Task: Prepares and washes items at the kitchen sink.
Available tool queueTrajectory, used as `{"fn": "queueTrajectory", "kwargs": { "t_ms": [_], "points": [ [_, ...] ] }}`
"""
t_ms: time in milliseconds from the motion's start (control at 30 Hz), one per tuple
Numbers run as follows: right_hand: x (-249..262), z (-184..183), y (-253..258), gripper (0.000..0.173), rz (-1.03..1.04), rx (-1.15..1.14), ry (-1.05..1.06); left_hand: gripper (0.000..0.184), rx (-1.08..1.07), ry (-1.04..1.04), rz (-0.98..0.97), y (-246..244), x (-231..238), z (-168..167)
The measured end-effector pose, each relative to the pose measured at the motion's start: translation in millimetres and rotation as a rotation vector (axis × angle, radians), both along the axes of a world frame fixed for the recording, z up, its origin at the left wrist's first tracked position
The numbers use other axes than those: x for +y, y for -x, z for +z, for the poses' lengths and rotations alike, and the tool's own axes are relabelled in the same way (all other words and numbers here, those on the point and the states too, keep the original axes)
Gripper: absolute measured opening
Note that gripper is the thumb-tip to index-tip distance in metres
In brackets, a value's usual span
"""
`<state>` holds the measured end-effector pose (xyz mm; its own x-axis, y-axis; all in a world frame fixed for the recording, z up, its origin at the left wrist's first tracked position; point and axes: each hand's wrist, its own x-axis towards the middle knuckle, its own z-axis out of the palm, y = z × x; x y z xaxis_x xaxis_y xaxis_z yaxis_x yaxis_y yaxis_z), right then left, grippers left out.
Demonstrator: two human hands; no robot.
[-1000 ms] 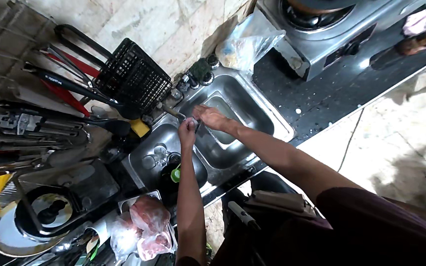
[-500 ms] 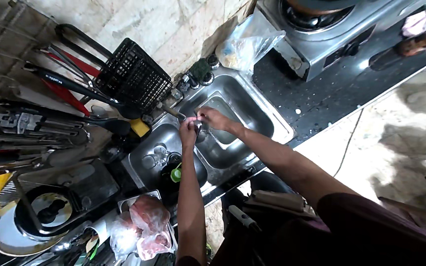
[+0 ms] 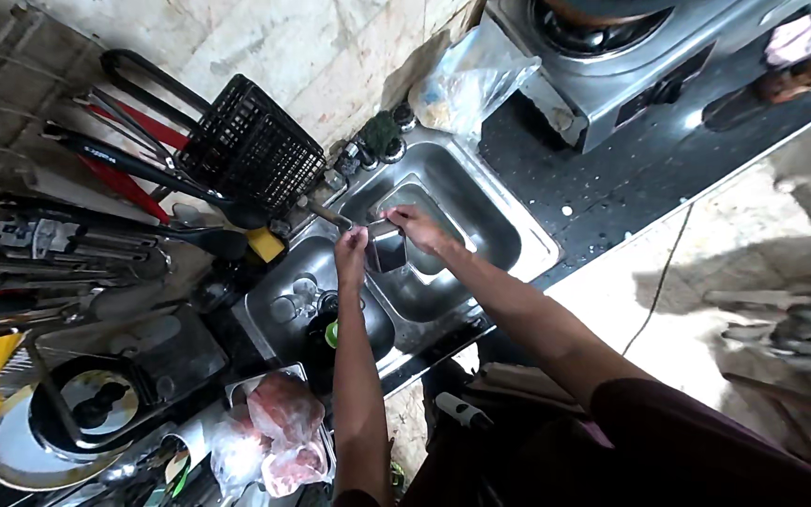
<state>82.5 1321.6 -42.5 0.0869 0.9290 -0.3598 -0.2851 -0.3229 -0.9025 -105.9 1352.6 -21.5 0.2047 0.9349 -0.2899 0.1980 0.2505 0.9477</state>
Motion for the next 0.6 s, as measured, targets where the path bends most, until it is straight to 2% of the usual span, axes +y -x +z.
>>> {"fn": "queueTrajectory", "kwargs": {
  "t_ms": [167,267,333,600],
  "points": [
    [4,2,2,0.028,0.026,-0.167,-0.017,0.027,0.269,-0.028,-0.149,7,10,1],
    [4,11,0,0.048,0.218,-0.349,0.081,0.033,0.401,-0.07,-0.12,5,12,-3],
    [4,15,2,0.055,0.262,-0.436,0.086,0.032,0.423,-0.138,-0.093,3,9,-5],
    [9,25,13,0.052,0.124,-0.464,0.161,0.035,0.348,-0.265,0.031,-9,-3,3]
  ]
}}
